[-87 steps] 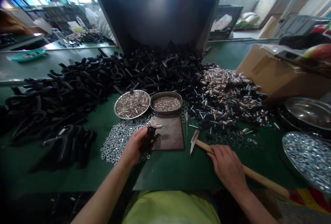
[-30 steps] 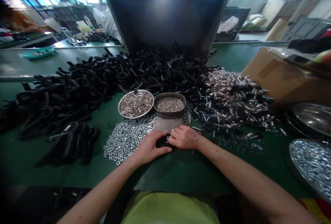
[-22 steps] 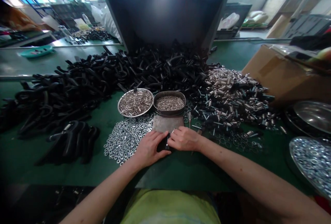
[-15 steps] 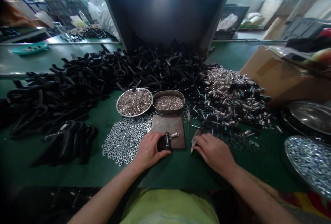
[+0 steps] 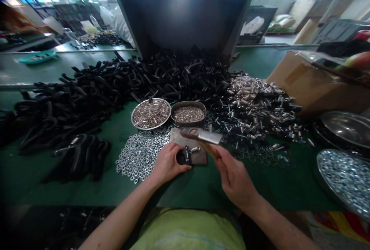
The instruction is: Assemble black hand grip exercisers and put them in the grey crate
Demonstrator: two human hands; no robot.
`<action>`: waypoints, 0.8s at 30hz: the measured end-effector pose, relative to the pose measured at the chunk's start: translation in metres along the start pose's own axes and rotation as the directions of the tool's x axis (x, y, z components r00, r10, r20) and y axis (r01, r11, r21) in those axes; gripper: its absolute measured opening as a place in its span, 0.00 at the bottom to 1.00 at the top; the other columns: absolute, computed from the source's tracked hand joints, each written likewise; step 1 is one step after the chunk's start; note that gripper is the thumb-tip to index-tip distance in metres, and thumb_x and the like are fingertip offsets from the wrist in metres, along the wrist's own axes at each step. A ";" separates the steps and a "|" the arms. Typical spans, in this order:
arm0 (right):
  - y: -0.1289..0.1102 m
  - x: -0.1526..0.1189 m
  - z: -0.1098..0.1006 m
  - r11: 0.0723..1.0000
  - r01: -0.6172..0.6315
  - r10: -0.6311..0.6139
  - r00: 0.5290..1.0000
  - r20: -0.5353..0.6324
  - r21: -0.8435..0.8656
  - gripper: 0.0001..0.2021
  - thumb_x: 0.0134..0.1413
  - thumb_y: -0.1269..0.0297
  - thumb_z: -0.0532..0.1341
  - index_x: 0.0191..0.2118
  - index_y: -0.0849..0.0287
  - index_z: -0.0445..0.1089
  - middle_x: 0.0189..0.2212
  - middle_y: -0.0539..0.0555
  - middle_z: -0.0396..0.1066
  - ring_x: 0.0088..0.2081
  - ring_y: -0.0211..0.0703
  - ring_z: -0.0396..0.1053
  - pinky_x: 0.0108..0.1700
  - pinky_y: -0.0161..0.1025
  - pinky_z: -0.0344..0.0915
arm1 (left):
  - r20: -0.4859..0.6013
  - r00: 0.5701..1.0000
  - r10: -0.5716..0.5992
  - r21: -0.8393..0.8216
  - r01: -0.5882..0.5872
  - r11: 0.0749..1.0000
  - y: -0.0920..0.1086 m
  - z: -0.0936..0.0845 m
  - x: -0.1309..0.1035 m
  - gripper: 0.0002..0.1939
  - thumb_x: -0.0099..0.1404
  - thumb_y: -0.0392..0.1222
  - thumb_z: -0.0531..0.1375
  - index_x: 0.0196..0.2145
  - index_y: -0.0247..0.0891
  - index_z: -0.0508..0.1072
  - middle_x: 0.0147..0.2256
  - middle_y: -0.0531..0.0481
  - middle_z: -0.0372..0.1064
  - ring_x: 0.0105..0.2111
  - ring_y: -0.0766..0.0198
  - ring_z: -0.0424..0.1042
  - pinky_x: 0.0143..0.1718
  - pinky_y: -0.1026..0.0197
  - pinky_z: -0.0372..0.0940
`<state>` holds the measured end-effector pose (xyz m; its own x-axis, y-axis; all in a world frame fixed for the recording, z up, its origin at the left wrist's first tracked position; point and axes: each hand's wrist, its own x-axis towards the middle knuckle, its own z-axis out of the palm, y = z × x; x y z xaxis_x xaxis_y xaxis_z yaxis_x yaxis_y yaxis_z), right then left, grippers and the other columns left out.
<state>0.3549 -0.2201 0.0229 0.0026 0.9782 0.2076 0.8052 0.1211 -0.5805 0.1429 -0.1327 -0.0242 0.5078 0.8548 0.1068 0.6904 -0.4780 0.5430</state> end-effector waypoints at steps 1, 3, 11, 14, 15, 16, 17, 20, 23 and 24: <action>-0.003 0.003 0.004 1.000 0.024 -0.024 0.999 0.031 -0.009 0.19 0.62 0.62 0.45 0.54 0.54 0.62 0.42 0.56 0.74 0.37 0.46 0.74 0.37 0.40 0.69 | 0.000 1.000 -0.002 0.004 0.002 1.000 0.000 0.000 0.000 0.29 0.43 0.51 0.69 0.41 0.38 0.70 0.40 0.44 0.67 0.43 0.51 0.64 0.45 0.51 0.59; -0.004 0.006 0.008 0.998 0.040 -0.035 0.992 0.125 -0.040 0.17 0.61 0.62 0.47 0.51 0.53 0.65 0.41 0.55 0.75 0.36 0.47 0.75 0.37 0.42 0.70 | 0.000 1.000 -0.006 0.007 0.006 1.000 0.000 0.001 0.000 0.29 0.42 0.52 0.69 0.41 0.37 0.71 0.40 0.44 0.67 0.42 0.51 0.64 0.44 0.51 0.60; 0.000 -0.002 0.008 0.999 0.030 -0.031 0.999 -0.026 -0.028 0.18 0.62 0.63 0.45 0.51 0.56 0.65 0.33 0.56 0.76 0.30 0.45 0.74 0.31 0.39 0.70 | -0.004 1.000 -0.009 0.000 0.009 1.000 -0.002 0.002 0.000 0.30 0.42 0.52 0.70 0.42 0.39 0.70 0.41 0.45 0.67 0.43 0.51 0.64 0.45 0.51 0.59; 0.016 -0.005 0.020 0.985 0.012 0.013 0.990 0.142 -0.169 0.18 0.61 0.63 0.46 0.52 0.54 0.66 0.38 0.54 0.76 0.33 0.47 0.75 0.32 0.40 0.71 | 0.001 1.000 -0.020 -0.022 0.020 1.000 -0.001 0.002 0.001 0.29 0.41 0.51 0.70 0.41 0.39 0.70 0.40 0.45 0.67 0.43 0.50 0.64 0.45 0.50 0.59; 0.023 -0.009 0.021 0.979 0.008 0.021 0.990 0.137 -0.204 0.18 0.62 0.63 0.45 0.53 0.54 0.65 0.41 0.53 0.76 0.35 0.46 0.75 0.33 0.40 0.71 | 0.001 1.000 -0.022 -0.031 0.022 0.999 0.000 0.002 0.000 0.29 0.41 0.51 0.70 0.41 0.39 0.70 0.40 0.45 0.67 0.43 0.50 0.64 0.45 0.50 0.59; 0.031 -0.015 0.021 0.971 0.009 0.018 0.994 0.110 -0.241 0.18 0.62 0.63 0.45 0.54 0.54 0.64 0.44 0.53 0.74 0.38 0.45 0.75 0.35 0.40 0.71 | -0.001 1.000 -0.026 -0.040 0.026 0.999 0.000 0.002 0.000 0.29 0.41 0.50 0.70 0.41 0.39 0.70 0.41 0.45 0.66 0.43 0.50 0.64 0.45 0.50 0.58; 0.040 -0.024 0.018 0.957 0.017 0.004 0.997 0.072 -0.290 0.19 0.63 0.63 0.45 0.55 0.54 0.64 0.46 0.53 0.73 0.40 0.45 0.74 0.37 0.40 0.71 | -0.003 0.999 -0.033 -0.050 0.033 0.998 0.001 0.002 0.000 0.29 0.41 0.50 0.70 0.41 0.39 0.70 0.41 0.45 0.66 0.43 0.50 0.64 0.45 0.50 0.58; 0.070 -0.054 0.005 0.856 0.035 -0.050 0.999 -0.015 -0.516 0.19 0.62 0.61 0.47 0.55 0.55 0.65 0.39 0.55 0.75 0.35 0.45 0.73 0.34 0.41 0.69 | -0.043 0.994 -0.100 -0.126 0.094 0.988 0.002 0.002 0.000 0.28 0.42 0.49 0.70 0.39 0.39 0.68 0.40 0.45 0.66 0.42 0.50 0.64 0.45 0.50 0.58; 0.089 -0.071 0.000 0.754 0.032 -0.074 0.997 -0.037 -0.656 0.19 0.60 0.59 0.50 0.52 0.55 0.69 0.28 0.56 0.72 0.29 0.49 0.70 0.30 0.45 0.66 | -0.103 0.961 -0.256 -0.364 0.203 0.909 0.006 -0.001 0.000 0.27 0.44 0.51 0.69 0.40 0.39 0.67 0.39 0.46 0.66 0.41 0.52 0.65 0.43 0.52 0.58; 0.089 -0.071 0.001 0.763 0.035 -0.091 0.994 -0.054 -0.645 0.18 0.60 0.58 0.50 0.50 0.56 0.70 0.29 0.57 0.72 0.32 0.52 0.70 0.33 0.47 0.66 | -0.102 0.944 -0.313 -0.458 0.235 0.858 0.009 -0.001 0.000 0.28 0.45 0.53 0.69 0.40 0.39 0.67 0.39 0.46 0.66 0.40 0.53 0.65 0.42 0.53 0.58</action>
<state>0.4255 -0.2781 -0.0444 -0.0389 0.9526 0.3016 0.9972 0.0178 0.0723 0.1481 -0.1362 -0.0182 0.2112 0.9773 0.0157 0.4755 -0.1168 0.8719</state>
